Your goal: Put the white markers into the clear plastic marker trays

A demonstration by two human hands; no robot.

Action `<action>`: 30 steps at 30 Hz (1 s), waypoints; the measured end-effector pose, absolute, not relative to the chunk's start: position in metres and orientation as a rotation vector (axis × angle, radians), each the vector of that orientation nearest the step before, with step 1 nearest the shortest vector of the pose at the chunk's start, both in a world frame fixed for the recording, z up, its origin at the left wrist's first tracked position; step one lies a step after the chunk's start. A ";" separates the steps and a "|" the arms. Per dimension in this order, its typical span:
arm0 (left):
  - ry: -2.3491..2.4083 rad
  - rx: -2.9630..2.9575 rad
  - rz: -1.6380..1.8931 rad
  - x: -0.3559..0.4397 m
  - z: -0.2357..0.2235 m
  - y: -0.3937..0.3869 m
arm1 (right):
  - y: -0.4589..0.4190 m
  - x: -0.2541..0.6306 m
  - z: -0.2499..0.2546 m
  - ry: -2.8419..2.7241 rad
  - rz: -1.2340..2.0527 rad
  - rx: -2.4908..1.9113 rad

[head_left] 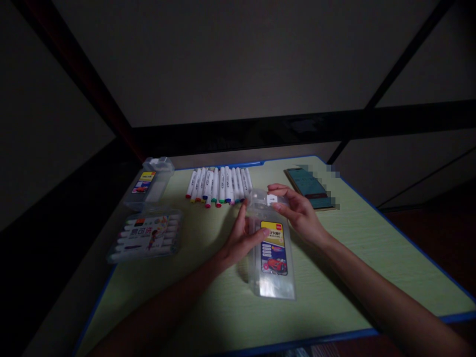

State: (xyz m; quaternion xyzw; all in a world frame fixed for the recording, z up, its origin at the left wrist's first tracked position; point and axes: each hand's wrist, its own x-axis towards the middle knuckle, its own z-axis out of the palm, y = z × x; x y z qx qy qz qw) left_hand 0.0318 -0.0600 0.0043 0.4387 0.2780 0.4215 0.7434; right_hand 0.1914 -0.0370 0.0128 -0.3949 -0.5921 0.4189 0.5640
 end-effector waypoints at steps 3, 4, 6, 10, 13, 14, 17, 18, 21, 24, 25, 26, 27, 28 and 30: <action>0.614 0.983 0.924 0.031 0.004 -0.060 | -0.037 0.191 0.012 -1.389 0.976 -0.933; 0.609 0.986 0.922 0.031 0.004 -0.061 | -0.037 0.191 0.012 -1.388 0.972 -0.933; 0.604 0.985 0.917 0.032 0.005 -0.061 | -0.036 0.192 0.011 -1.391 0.966 -0.930; 0.614 0.973 0.925 0.033 0.005 -0.060 | -0.035 0.193 0.009 -1.418 0.948 -0.915; 0.636 0.961 0.938 0.033 0.001 -0.059 | -0.037 0.192 0.009 -1.498 0.841 -0.906; 0.646 0.957 0.943 0.033 0.000 -0.059 | -0.038 0.191 0.009 -1.539 0.780 -0.912; 0.682 0.953 0.956 0.032 -0.004 -0.058 | -0.041 0.190 0.012 -1.655 0.606 -0.974; 0.690 0.955 0.957 0.032 -0.005 -0.058 | -0.042 0.191 0.012 -1.680 0.565 -0.995; 0.697 0.969 0.952 0.031 -0.004 -0.058 | -0.044 0.192 0.016 -1.714 0.496 -1.009; 0.700 0.980 0.949 0.031 -0.002 -0.059 | -0.045 0.192 0.020 -1.707 0.515 -1.002; 0.697 0.982 0.946 0.030 -0.002 -0.059 | -0.045 0.192 0.020 -1.697 0.542 -0.998; 0.690 0.983 0.941 0.030 -0.002 -0.059 | -0.045 0.191 0.021 -1.679 0.577 -0.990; 0.678 0.986 0.936 0.030 -0.001 -0.059 | -0.044 0.191 0.021 -1.652 0.621 -0.975; 0.665 0.990 0.932 0.029 -0.001 -0.059 | -0.043 0.191 0.021 -1.612 0.673 -0.955; 0.650 0.997 0.930 0.029 -0.002 -0.059 | -0.040 0.190 0.019 -1.512 0.800 -0.925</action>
